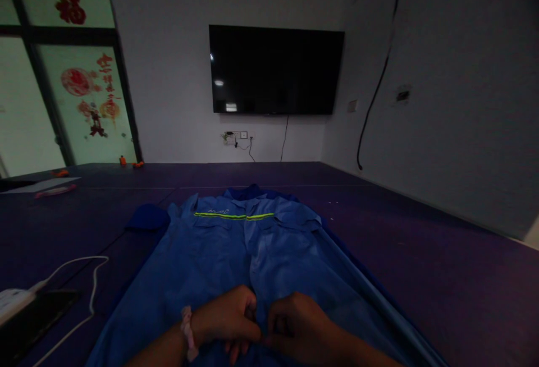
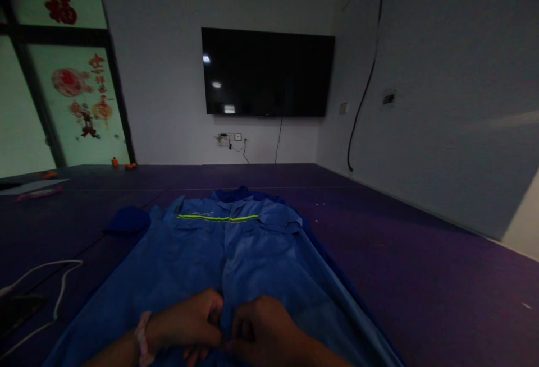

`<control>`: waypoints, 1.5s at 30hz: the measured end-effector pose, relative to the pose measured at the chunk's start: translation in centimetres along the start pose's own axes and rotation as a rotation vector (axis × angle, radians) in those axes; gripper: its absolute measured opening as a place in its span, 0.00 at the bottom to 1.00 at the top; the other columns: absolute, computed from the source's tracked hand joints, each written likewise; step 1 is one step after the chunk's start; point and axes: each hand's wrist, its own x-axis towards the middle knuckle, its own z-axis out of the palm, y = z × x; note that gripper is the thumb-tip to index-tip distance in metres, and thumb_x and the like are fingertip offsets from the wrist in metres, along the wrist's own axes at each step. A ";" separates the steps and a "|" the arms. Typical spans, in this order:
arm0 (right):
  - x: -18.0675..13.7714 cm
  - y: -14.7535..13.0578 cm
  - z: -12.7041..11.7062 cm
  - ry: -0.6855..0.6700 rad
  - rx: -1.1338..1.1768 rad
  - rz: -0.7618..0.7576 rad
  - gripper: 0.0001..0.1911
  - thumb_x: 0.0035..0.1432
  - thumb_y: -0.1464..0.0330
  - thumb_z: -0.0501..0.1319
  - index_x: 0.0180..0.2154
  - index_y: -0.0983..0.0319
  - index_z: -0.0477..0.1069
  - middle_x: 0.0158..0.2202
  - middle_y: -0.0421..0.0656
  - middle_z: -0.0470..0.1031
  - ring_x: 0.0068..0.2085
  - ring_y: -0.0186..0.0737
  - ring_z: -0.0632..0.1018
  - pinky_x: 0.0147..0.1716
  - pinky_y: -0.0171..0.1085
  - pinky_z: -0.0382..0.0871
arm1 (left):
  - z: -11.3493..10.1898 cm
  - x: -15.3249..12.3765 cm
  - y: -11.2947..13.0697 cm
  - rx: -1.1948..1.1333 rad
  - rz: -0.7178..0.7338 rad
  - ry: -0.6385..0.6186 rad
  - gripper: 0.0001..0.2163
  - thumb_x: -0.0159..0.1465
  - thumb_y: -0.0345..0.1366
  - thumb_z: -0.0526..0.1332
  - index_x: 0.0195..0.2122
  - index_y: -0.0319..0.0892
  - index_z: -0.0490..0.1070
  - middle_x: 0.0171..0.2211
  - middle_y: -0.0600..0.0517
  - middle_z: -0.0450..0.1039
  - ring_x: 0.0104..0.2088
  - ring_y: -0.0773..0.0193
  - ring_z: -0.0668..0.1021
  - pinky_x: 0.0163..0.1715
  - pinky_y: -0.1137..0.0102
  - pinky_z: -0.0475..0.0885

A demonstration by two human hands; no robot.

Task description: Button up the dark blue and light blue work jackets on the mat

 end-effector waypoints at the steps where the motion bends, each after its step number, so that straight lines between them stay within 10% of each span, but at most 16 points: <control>1: -0.1 -0.1 0.0 -0.001 -0.015 -0.008 0.09 0.44 0.63 0.63 0.30 0.60 0.74 0.24 0.38 0.76 0.24 0.32 0.73 0.21 0.28 0.56 | 0.0 0.0 0.1 0.001 -0.005 0.000 0.03 0.46 0.29 0.56 0.20 0.39 0.60 0.12 0.60 0.64 0.11 0.72 0.68 0.10 0.80 0.57; 28: -0.1 -1.3 -0.3 0.009 -0.003 0.104 0.07 0.45 0.65 0.61 0.27 0.63 0.73 0.24 0.39 0.75 0.23 0.30 0.71 0.20 0.28 0.54 | -0.4 0.5 -0.7 0.031 0.107 -0.065 0.11 0.47 0.32 0.56 0.10 0.38 0.60 0.09 0.57 0.62 0.09 0.73 0.66 0.08 0.81 0.56; 45: -0.2 -0.4 0.3 0.026 -0.012 0.031 0.07 0.42 0.73 0.58 0.26 0.64 0.74 0.24 0.40 0.76 0.23 0.31 0.72 0.19 0.27 0.57 | -1.9 0.5 -0.8 -0.239 0.109 -0.258 0.05 0.44 0.30 0.56 0.21 0.36 0.71 0.15 0.55 0.72 0.12 0.71 0.70 0.10 0.81 0.60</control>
